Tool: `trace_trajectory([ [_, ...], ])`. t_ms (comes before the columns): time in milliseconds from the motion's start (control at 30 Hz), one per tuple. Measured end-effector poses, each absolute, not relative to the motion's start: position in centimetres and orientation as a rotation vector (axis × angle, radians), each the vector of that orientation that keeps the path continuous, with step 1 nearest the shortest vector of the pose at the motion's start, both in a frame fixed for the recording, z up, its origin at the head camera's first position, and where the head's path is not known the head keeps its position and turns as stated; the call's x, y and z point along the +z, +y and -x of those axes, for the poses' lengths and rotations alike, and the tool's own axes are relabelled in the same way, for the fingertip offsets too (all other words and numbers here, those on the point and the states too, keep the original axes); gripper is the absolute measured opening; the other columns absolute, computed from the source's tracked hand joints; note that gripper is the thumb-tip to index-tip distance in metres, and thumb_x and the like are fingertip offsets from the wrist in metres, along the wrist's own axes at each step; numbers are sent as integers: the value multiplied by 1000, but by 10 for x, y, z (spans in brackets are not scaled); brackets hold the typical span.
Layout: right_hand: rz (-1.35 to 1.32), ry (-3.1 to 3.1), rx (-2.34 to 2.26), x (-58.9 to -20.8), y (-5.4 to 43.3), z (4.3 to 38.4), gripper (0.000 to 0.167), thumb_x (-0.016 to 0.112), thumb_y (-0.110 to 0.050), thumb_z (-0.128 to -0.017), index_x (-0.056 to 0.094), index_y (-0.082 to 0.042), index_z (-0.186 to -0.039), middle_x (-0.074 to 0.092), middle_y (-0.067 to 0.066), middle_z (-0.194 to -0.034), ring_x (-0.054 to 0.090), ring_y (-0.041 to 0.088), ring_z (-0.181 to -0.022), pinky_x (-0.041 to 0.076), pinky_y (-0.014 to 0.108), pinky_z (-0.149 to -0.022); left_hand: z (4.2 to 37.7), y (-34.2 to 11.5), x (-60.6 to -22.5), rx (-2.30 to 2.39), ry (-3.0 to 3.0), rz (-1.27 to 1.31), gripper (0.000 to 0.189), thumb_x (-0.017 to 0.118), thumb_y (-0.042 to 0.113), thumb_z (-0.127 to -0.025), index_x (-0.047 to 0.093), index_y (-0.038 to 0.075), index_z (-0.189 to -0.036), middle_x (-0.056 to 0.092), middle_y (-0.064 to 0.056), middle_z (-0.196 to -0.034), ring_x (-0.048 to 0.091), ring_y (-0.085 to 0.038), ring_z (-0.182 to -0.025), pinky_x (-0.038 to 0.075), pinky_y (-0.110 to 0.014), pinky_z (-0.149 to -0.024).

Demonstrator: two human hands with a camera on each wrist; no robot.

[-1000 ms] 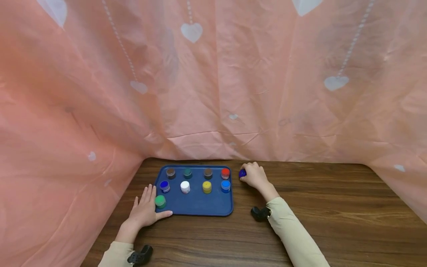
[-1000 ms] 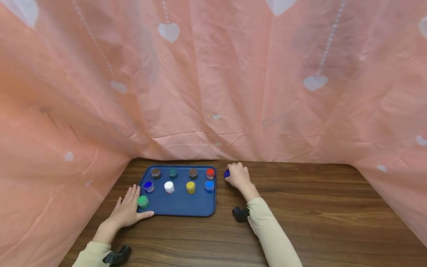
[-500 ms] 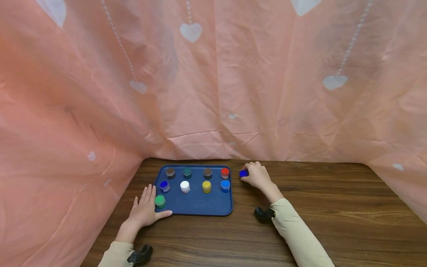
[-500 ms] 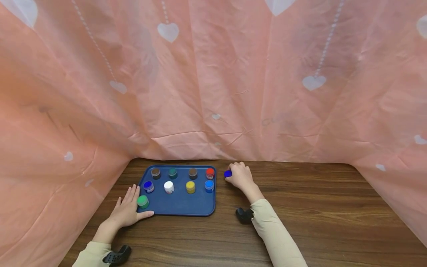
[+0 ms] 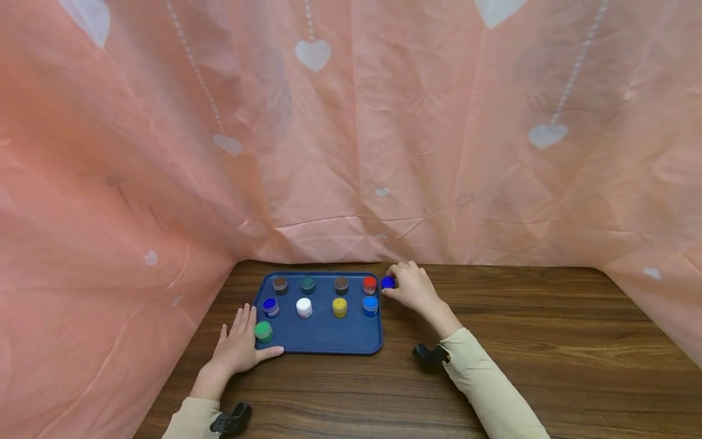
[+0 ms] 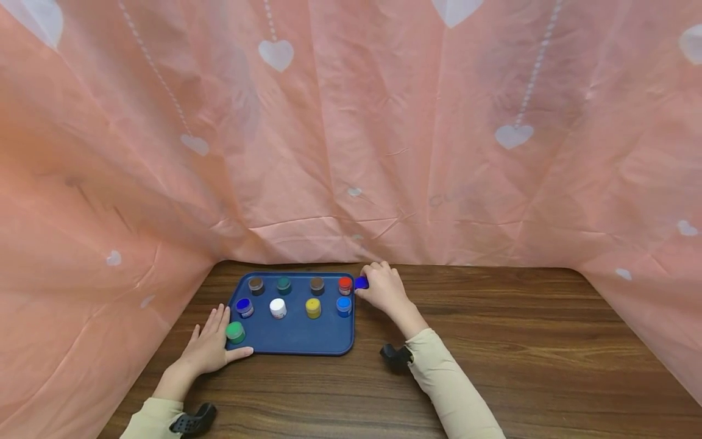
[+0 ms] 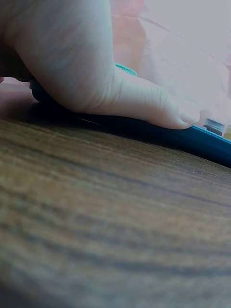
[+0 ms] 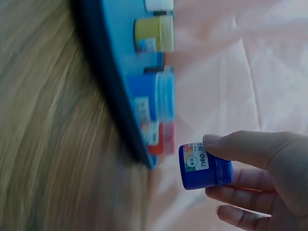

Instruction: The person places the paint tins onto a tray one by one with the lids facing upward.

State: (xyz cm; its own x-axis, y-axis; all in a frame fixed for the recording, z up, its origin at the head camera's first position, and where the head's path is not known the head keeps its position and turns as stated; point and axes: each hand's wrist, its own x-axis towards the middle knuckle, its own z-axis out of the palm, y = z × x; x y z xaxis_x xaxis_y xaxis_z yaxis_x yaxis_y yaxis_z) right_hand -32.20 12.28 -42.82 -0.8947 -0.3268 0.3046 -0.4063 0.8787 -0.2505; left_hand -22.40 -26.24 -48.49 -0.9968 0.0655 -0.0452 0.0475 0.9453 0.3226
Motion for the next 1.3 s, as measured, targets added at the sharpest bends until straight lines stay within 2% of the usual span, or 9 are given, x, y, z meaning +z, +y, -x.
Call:
trace_trajectory([
  [333,-676,-2706,483,-418,96,303,33,82,-33,-76,71,-10,-97,69,4,-95,55,23,-91,44,39,-77,228,-268,-495,535,3047,-94,131,61,81,-70,11,-7,-154,4,-27,-162,3,-46,-150,4,-73,-112],
  [867,-908,-2664,440,-421,48,282,35,82,-36,-77,70,-10,-96,70,5,-98,57,24,-93,47,41,-79,228,-267,-495,548,3058,-102,131,62,81,-70,11,-7,-153,5,-28,-161,4,-47,-149,5,-73,-112],
  [1100,-975,-2663,333,-427,26,274,35,80,-42,-77,70,-15,-95,67,0,-93,56,19,-88,44,32,-71,230,-269,-500,541,3082,-107,132,62,81,-69,13,-8,-153,7,-28,-161,6,-47,-149,7,-73,-111],
  [1300,-1069,-2676,233,-431,11,266,33,78,-45,-79,70,-18,-97,67,-2,-96,56,17,-90,45,30,-73,229,-267,-496,528,3060,-90,132,61,81,-70,11,-7,-153,5,-28,-161,5,-47,-149,6,-73,-112],
])
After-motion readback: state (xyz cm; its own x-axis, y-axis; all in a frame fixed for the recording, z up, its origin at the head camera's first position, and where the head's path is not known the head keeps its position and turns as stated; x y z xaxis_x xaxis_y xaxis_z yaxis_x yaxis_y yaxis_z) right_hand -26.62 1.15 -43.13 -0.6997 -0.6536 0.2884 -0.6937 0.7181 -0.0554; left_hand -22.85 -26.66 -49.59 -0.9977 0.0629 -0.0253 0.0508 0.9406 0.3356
